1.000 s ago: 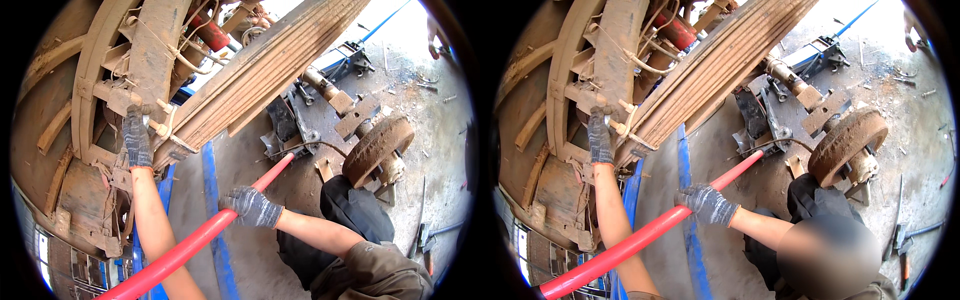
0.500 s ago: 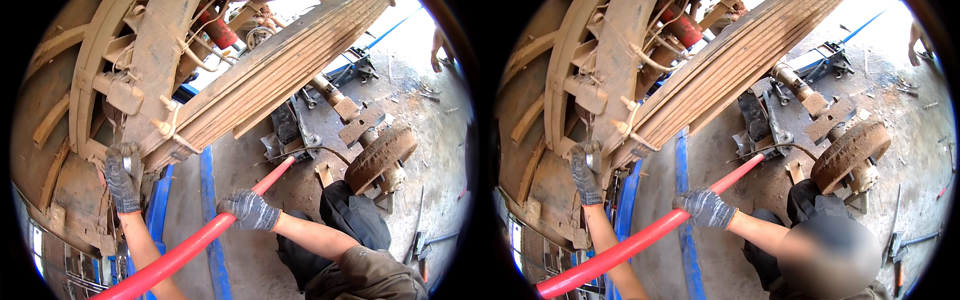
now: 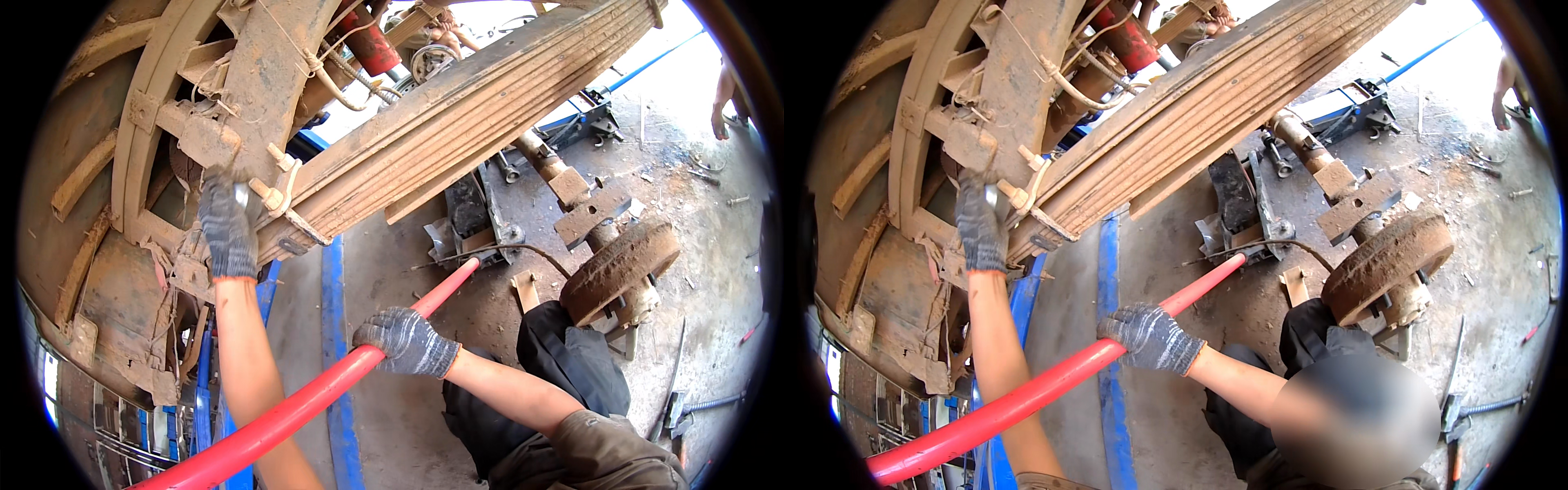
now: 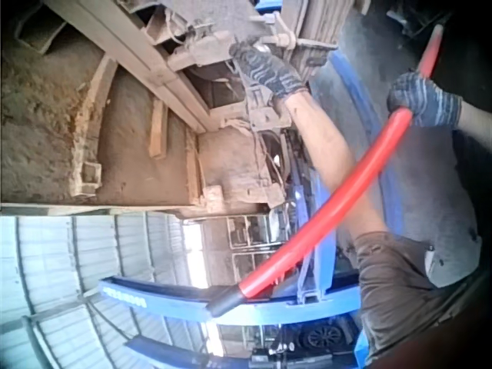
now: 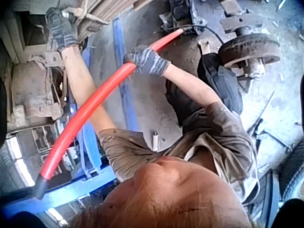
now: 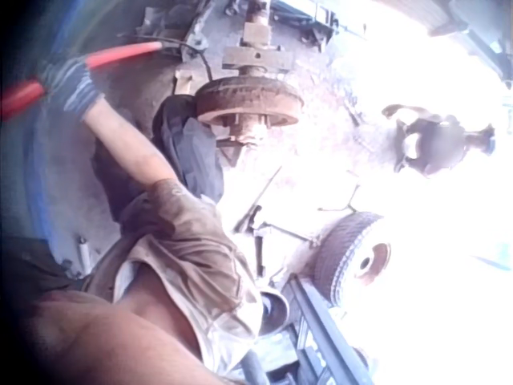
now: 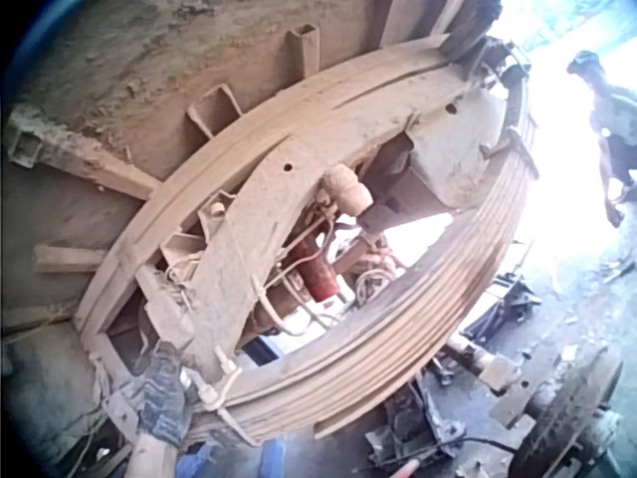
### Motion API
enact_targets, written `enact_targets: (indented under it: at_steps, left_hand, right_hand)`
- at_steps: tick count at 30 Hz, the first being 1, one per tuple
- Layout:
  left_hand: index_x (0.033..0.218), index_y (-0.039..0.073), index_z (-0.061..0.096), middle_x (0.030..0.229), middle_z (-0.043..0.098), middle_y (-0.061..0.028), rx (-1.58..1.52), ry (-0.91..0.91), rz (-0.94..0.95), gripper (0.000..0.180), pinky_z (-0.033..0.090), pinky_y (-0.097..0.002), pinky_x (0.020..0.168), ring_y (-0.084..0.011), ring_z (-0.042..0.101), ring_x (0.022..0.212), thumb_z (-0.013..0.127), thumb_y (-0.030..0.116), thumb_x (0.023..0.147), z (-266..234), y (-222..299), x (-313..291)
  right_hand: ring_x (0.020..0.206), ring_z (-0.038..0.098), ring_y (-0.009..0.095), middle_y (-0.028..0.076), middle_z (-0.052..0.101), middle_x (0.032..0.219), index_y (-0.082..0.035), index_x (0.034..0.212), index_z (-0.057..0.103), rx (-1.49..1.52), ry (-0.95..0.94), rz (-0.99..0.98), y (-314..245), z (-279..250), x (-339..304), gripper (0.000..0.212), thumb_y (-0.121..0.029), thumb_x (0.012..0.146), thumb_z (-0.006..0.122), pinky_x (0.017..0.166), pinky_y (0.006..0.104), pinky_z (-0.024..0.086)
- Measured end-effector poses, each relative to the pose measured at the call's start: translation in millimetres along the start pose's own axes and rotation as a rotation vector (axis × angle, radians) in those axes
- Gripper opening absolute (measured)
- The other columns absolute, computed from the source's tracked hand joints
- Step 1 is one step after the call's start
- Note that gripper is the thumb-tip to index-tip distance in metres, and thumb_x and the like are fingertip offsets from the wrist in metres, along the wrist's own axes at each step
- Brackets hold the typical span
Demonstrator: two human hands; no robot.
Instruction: The person uses a red pry bar to manipulate and separate the leaf spring assembly from the vehicle's chassis. They repeatedly insert the bar into the suspension gap and apply leverage to adjust the alignment of the metal components.
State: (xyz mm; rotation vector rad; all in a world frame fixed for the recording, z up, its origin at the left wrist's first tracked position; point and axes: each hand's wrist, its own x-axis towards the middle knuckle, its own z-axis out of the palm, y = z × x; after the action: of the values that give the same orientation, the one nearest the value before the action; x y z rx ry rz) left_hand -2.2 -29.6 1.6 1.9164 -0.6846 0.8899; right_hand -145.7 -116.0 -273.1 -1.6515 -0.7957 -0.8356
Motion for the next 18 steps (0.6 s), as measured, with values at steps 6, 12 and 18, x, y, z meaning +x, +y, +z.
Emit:
enact_targets:
  at_steps: [6,12,18]
  left_hand:
    - [0.099,0.007,0.061,0.092,0.062,-0.0044,0.163,0.093,0.177,0.041,0.052,-0.0252,0.074,-0.0137,0.06,0.085,0.053,0.047,0.099,9,43,-31]
    - [0.103,0.007,0.062,0.098,0.062,-0.0053,-0.214,0.104,-0.109,0.037,0.058,-0.029,0.077,-0.0143,0.061,0.087,0.054,0.043,0.099,11,29,10]
    - [0.119,-0.002,0.06,0.103,0.062,-0.0144,-0.072,0.144,-0.011,0.04,0.049,-0.0352,0.086,-0.0239,0.059,0.09,0.043,0.03,0.102,14,37,-8]
  right_hand:
    - [0.089,0.064,0.031,0.01,0.065,0.093,-0.014,0.103,0.062,0.048,0.006,0.033,-3,-9,-5,0.038,-0.02,0.068,0.076,0.078,0.0448,0.05]
    - [0.084,0.065,0.028,0.005,0.067,0.092,-0.017,0.096,0.065,0.003,0.059,-0.01,-8,-9,-1,0.028,-0.02,0.07,0.074,0.075,0.0418,0.051]
    - [0.087,0.064,0.03,0.008,0.066,0.094,-0.014,0.099,0.063,0.004,0.055,0.01,-13,-15,2,0.034,-0.019,0.068,0.076,0.077,0.0439,0.05]
